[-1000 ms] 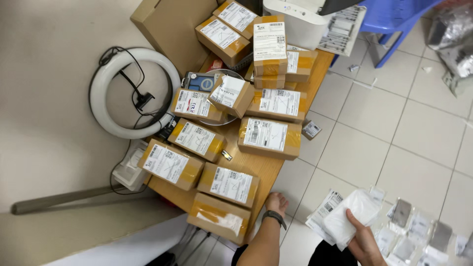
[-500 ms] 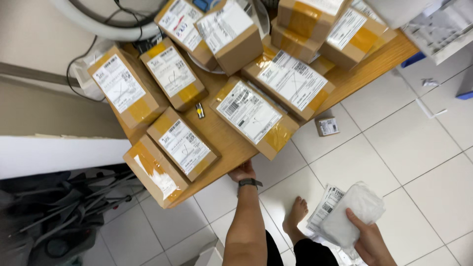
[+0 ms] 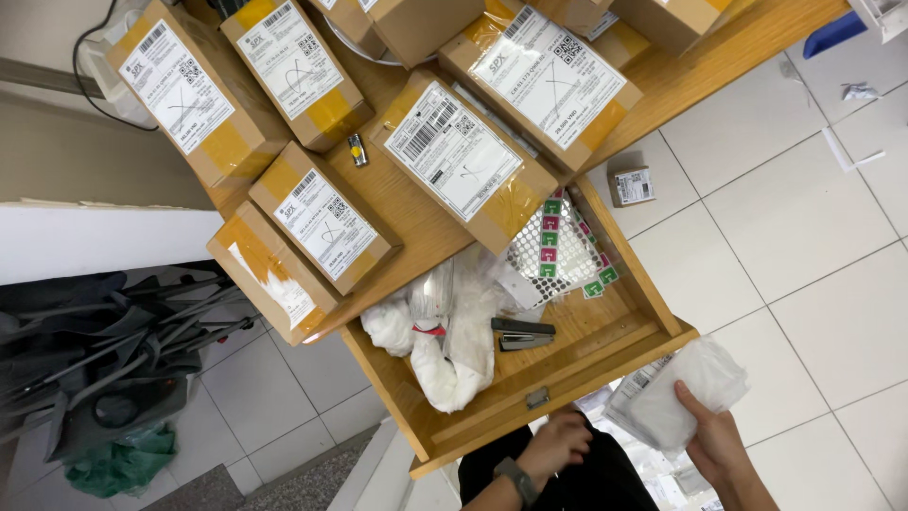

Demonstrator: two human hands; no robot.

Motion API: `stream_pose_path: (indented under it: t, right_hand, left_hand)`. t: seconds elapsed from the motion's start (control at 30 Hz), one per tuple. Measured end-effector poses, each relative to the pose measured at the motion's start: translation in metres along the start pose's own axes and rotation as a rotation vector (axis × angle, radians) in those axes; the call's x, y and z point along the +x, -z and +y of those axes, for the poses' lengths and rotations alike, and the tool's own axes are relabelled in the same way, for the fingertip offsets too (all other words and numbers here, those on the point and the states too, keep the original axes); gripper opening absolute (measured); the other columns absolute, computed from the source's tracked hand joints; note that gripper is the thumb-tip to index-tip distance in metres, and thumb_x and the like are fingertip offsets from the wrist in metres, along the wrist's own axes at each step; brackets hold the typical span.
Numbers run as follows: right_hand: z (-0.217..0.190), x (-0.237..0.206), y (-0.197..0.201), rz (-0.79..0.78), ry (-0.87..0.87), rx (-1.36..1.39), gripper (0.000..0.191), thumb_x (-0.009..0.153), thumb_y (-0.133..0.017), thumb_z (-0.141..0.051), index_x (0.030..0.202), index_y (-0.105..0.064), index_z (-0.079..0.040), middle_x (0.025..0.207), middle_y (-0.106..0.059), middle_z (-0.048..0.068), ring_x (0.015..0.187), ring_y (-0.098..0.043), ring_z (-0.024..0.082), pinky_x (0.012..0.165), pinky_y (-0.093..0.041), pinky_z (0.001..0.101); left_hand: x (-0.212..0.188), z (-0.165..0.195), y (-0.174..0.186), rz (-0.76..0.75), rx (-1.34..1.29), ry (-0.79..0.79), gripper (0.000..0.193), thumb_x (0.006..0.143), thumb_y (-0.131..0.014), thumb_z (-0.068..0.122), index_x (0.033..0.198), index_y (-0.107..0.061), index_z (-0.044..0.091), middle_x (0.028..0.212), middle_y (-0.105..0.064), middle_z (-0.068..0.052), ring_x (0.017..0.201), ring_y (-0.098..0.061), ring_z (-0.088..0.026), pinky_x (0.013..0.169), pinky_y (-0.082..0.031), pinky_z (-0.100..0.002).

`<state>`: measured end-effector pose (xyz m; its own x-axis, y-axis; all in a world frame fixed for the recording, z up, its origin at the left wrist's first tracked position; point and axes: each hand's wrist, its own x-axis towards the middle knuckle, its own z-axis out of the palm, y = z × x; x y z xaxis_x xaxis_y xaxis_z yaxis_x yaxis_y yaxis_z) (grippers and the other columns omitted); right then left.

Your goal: The person sorts and matches printed shipping labels with packaged phone cases and accessories on the floor. They then retrieve clear plastic bags, place items inside, and seal them for shipment.

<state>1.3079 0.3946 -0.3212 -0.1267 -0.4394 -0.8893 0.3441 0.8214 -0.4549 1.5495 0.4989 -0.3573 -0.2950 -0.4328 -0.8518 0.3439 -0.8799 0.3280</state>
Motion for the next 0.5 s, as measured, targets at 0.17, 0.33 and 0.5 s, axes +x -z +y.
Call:
stream_pose_path:
  t: [0.17, 0.33, 0.5]
  right_hand:
    - [0.010, -0.009, 0.034, 0.032, -0.056, -0.077, 0.060, 0.092, -0.067, -0.022, 0.142, -0.048, 0.006, 0.134, -0.063, 0.021, 0.119, -0.064, 0.033, 0.098, -0.054, 0.0474]
    - [0.013, -0.009, 0.049, 0.028, -0.015, -0.042, 0.060, 0.094, -0.067, -0.022, 0.143, -0.047, 0.007, 0.134, -0.062, 0.022, 0.118, -0.063, 0.033, 0.097, -0.054, 0.0471]
    - [0.011, -0.012, 0.054, 0.045, -0.005, 0.014, 0.058, 0.095, -0.065, -0.020, 0.143, -0.045, 0.006, 0.134, -0.061, 0.022, 0.119, -0.063, 0.034, 0.096, -0.056, 0.0469]
  left_hand:
    - [-0.035, 0.095, 0.009, 0.310, 0.910, -0.975, 0.019, 0.096, -0.070, 0.017, 0.109, -0.073, 0.005, 0.110, -0.075, -0.013, 0.103, -0.071, -0.033, 0.090, -0.055, -0.041]
    - [0.014, 0.213, 0.073, 0.650, 1.194, -1.091, 0.046, 0.094, -0.065, 0.019, 0.136, -0.059, 0.003, 0.143, -0.055, -0.027, 0.133, -0.051, -0.046, 0.108, -0.042, -0.049]
    - [0.035, 0.229, 0.086, 0.745, 1.058, -0.929, 0.054, 0.096, -0.067, 0.026, 0.143, -0.054, 0.004, 0.142, -0.056, -0.026, 0.127, -0.057, -0.045, 0.105, -0.048, -0.049]
